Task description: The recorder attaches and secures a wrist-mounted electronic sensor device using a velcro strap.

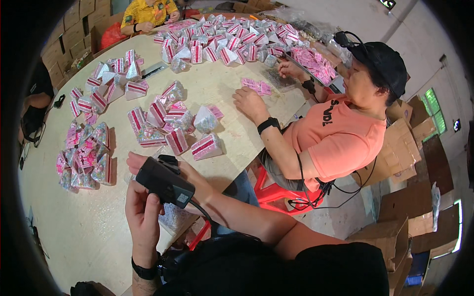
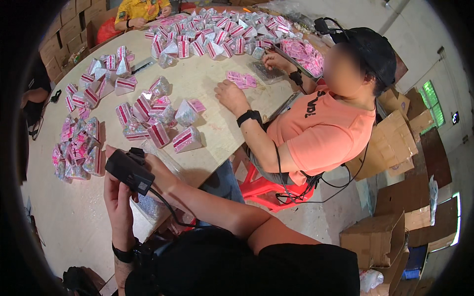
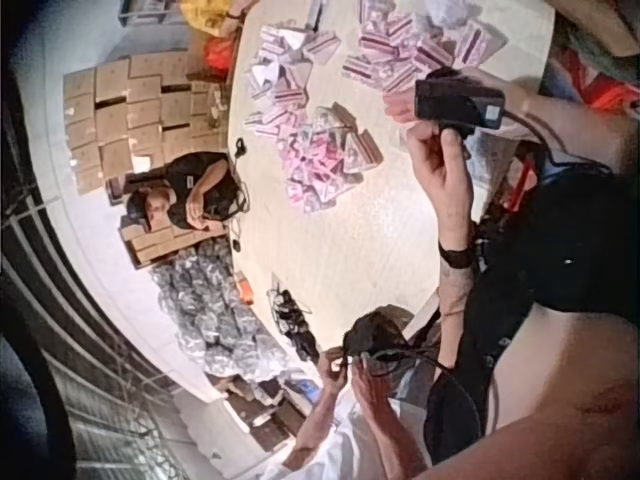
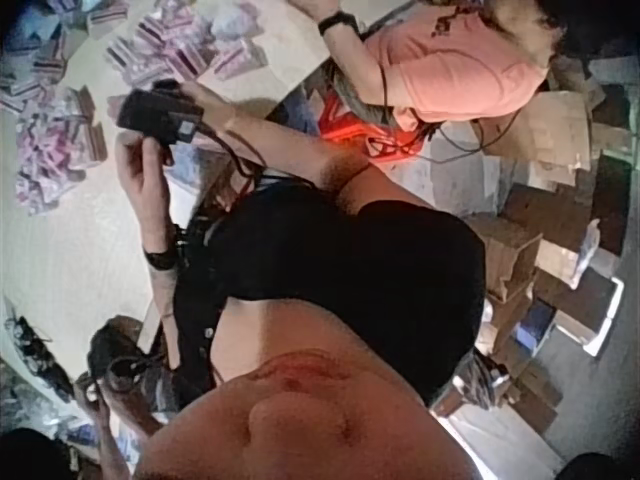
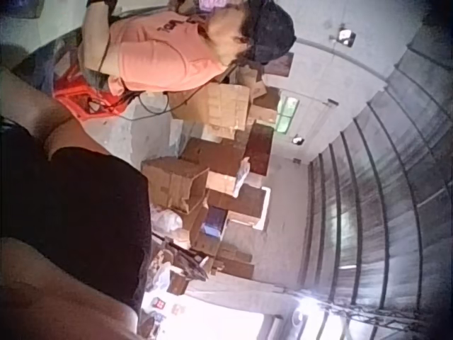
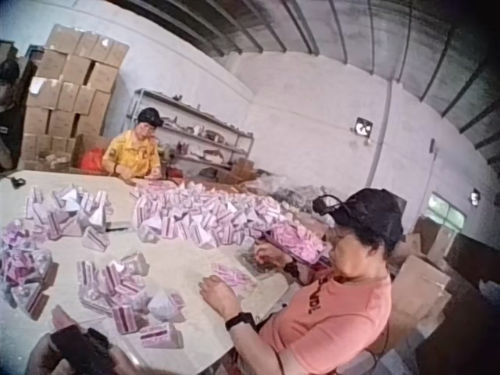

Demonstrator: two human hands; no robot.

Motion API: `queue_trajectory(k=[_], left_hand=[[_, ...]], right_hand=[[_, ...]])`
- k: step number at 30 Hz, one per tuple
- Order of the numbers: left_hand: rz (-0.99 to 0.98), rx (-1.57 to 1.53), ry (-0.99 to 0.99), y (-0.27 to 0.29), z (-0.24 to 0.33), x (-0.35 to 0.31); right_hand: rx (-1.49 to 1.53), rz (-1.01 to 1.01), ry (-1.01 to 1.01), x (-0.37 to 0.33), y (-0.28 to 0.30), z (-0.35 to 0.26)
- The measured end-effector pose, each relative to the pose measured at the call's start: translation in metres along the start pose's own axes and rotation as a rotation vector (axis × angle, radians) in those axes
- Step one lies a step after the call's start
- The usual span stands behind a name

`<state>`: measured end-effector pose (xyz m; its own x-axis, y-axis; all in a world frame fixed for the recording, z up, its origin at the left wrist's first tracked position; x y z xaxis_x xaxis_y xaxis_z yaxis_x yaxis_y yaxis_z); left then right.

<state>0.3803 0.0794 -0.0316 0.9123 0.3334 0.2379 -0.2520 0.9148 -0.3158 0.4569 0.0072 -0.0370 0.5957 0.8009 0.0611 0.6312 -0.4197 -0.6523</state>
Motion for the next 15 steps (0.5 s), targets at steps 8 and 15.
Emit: queue_trajectory(k=[8, 15], left_hand=[[0.038, 0.02, 0.005, -0.001, 0.003, -0.003], [0.002, 0.01, -0.013, 0.001, 0.005, -0.004]], right_hand=[[-0.206, 0.04, 0.011, -0.01, -0.016, -0.019], [-0.156, -0.061, -0.034, -0.006, -0.011, -0.009]])
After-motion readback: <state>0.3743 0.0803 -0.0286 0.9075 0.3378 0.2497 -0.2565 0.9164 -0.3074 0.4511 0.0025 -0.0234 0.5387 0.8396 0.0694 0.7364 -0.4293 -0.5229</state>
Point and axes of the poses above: each hand's wrist, its own x-axis towards the middle knuckle, its own y-axis out of the back of the hand, z = x × y, the point moved 6 cm from there along x, towards the middle knuckle, and after that the axes turned 8 degrees about -x, right-handed, at the moved point
